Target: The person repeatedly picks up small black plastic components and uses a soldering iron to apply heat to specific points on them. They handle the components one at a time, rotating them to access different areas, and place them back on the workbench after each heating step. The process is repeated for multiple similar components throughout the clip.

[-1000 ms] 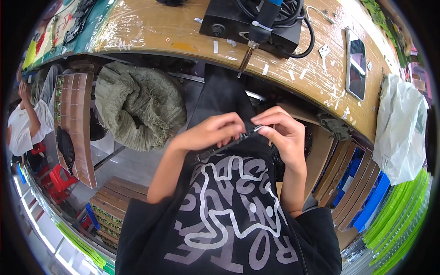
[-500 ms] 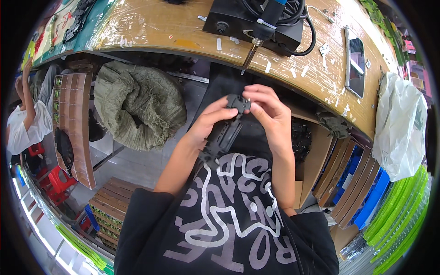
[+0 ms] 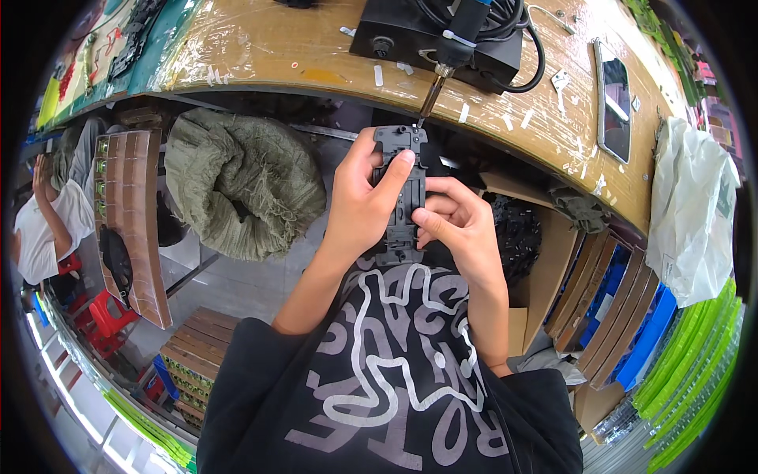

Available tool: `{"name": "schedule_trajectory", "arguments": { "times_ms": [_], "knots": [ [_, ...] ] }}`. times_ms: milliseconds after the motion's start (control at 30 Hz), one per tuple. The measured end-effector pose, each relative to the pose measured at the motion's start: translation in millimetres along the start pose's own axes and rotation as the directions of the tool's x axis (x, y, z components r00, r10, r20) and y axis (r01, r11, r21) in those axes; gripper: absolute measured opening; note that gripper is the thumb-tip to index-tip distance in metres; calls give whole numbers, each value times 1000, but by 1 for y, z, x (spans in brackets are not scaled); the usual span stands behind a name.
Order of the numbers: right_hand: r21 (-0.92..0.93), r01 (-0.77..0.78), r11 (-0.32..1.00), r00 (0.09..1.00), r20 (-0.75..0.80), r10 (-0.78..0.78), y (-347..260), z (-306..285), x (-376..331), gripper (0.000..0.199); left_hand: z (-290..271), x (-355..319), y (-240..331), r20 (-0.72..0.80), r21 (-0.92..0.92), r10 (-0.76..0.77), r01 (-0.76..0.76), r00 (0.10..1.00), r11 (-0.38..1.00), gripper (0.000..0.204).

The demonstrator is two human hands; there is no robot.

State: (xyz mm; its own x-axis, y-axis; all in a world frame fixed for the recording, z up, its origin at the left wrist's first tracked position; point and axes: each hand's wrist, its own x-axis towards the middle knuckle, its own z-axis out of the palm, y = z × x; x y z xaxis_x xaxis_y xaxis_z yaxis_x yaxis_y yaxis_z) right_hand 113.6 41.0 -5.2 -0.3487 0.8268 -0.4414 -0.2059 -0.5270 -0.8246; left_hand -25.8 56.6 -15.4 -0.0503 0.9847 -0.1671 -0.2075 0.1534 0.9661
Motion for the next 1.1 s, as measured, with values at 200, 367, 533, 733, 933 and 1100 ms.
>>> {"name": "schedule_trajectory", "arguments": {
  "times_ms": [200,367,533,733,933,1100],
  "knots": [
    [37,17,999,996,82,-21,-5,-1,-4,40,1,1,4,-14,-21,2,-3,1000,1000,16],
    [42,5,999,996,91,-9,-5,-1,-5,45,1,0,4,-8,-18,-9,9,1000,1000,16],
    [33,29,999,994,109,-33,-4,-3,-5,45,2,0,4,-10,2,16,-16,1000,1000,16],
    [47,27,999,994,101,-31,-3,-4,-5,45,3,0,5,-20,23,25,-25,999,999,15],
    [74,37,997,994,97,-44,-2,-4,-4,44,4,1,5,-36,36,37,-35,999,999,15],
    [90,35,995,994,101,-44,-2,-5,-3,44,4,2,7,-33,65,34,-32,999,997,15]
  ]
}}
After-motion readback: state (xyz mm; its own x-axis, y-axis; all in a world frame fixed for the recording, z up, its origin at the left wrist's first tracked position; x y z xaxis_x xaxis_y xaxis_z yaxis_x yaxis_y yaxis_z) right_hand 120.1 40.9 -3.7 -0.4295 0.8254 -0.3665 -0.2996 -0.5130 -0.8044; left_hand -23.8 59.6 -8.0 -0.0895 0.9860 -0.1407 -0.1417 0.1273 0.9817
